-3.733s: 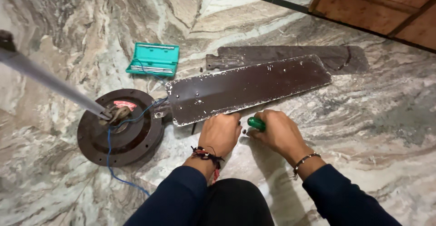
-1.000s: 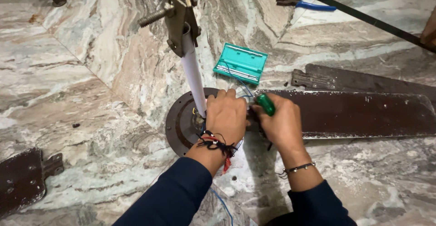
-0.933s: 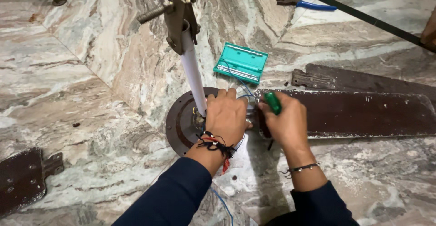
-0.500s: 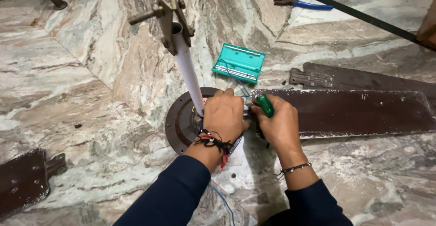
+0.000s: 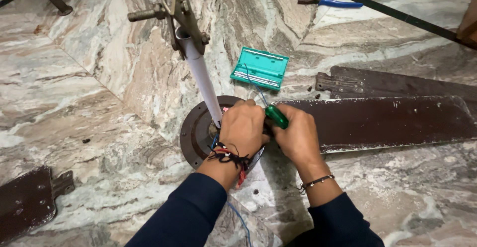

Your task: The person uses a screwdriver to tighten screws on the central hub of a ceiling fan motor. They then pick up a fan blade and align it with the hub, securing it in place.

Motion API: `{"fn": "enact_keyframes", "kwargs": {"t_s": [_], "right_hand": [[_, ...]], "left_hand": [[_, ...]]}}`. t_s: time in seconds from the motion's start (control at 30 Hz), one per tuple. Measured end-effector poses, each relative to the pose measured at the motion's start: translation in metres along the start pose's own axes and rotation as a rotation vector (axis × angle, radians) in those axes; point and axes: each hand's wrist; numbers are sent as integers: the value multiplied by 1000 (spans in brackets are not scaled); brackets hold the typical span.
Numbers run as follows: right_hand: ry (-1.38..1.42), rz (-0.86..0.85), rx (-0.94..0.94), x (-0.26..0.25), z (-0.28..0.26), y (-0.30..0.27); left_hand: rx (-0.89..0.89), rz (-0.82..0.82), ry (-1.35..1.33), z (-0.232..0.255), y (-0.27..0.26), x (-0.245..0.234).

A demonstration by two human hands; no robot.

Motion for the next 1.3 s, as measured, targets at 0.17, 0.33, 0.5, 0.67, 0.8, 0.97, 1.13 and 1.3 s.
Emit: {"fn": "enact_keyframes", "kwargs": {"t_s": [0.17, 0.33, 0.5, 0.67, 0.8, 0.97, 1.13, 1.3], "right_hand": [[3, -16, -20, 2, 2, 0], [20, -13, -11, 2, 2, 1], [5, -32, 32, 3, 3, 1], [43, -3, 5, 7, 4, 0], [22, 25, -17, 8, 3, -1], [13, 26, -27, 7, 1, -1], [1, -1, -27, 6, 0, 0], [32, 48, -48, 3, -2, 2]], "left_hand": [[-18, -30, 18, -1, 1, 3], [-28, -18, -1, 0, 0, 1], [-11, -9, -20, -1, 0, 1], [-2, -8, -8, -1, -1, 3], [-1, -31, 3, -3, -1, 2], [-6, -53, 7, -2, 0, -2], [-4, -74, 21, 0, 0, -5], [15, -59, 16, -3, 0, 0]]}}
Point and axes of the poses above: each hand's wrist, its own y-axis towards the middle knuckle, its own x-axis out of the palm, z = x × y, and after that the axes turned 12 degrees about z, right-handed
